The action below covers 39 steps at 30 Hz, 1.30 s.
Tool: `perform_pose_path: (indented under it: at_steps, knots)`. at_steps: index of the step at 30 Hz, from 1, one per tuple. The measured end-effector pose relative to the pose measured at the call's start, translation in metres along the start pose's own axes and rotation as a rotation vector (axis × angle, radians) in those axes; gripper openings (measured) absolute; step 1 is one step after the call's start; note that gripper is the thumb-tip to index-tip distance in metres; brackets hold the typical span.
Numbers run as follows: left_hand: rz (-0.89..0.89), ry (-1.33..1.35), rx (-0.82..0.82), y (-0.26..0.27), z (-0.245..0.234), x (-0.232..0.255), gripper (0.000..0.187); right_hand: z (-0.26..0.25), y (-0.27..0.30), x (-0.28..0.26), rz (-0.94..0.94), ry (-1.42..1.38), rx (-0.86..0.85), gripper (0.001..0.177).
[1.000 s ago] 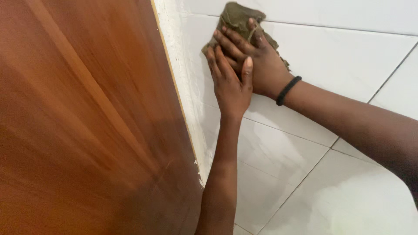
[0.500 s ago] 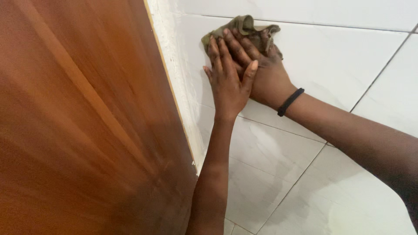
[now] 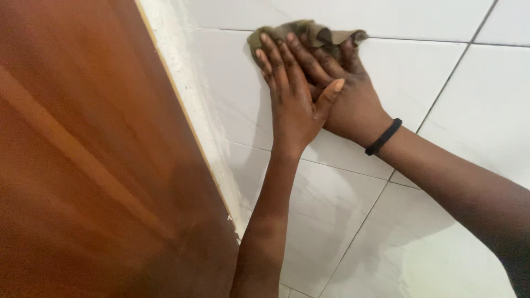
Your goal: The person wipes white wall tiles in a bathroom using a cloth, cleaning around plumbing fixtures and reaching toward the edges of the wall.
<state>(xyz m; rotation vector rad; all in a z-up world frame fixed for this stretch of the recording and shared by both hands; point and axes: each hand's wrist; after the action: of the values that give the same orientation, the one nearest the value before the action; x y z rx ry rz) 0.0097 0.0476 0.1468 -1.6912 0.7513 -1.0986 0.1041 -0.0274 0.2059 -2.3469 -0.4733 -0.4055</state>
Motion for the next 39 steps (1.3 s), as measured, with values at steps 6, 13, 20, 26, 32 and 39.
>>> perform_pose_path:
  at_steps: [6, 13, 20, 26, 32, 39]
  knots:
    - [0.205, -0.335, -0.421, -0.015, -0.003, 0.082, 0.118, -0.005, 0.079, 0.028, 0.445, -0.002, 0.108, 0.07]
    - [0.374, -0.339, -0.64, 0.149, 0.042, 0.118, 0.115, 0.076, 0.225, 0.001, 0.614, 0.449, 0.177, 0.071]
    - [0.199, -0.346, -0.663, 0.264, 0.066, 0.074, 0.118, 0.14, 0.255, -0.047, 0.508, 0.368, 0.085, 0.068]
    - [-0.012, -0.347, -0.571, 0.205, 0.041, 0.011, 0.12, 0.169, 0.208, -0.06, 0.308, 0.261, -0.04, 0.066]
    - [-0.273, -0.108, -0.32, 0.183, 0.009, -0.048, 0.115, 0.18, 0.13, -0.087, 0.139, 0.101, -0.197, 0.067]
    - [-0.601, 0.038, -0.362, 0.214, -0.009, -0.105, 0.114, 0.217, 0.089, -0.124, -0.04, -0.285, -0.412, 0.066]
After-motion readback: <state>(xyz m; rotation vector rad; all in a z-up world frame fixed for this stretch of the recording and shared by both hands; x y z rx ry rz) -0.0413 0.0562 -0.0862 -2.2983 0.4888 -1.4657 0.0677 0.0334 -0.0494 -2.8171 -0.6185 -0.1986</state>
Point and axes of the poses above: each hand's wrist, its own y-axis away from the middle knuckle, its own z-axis out of the palm, x = y × z, and after that the axes turned 12 degrees about -y, right-handed
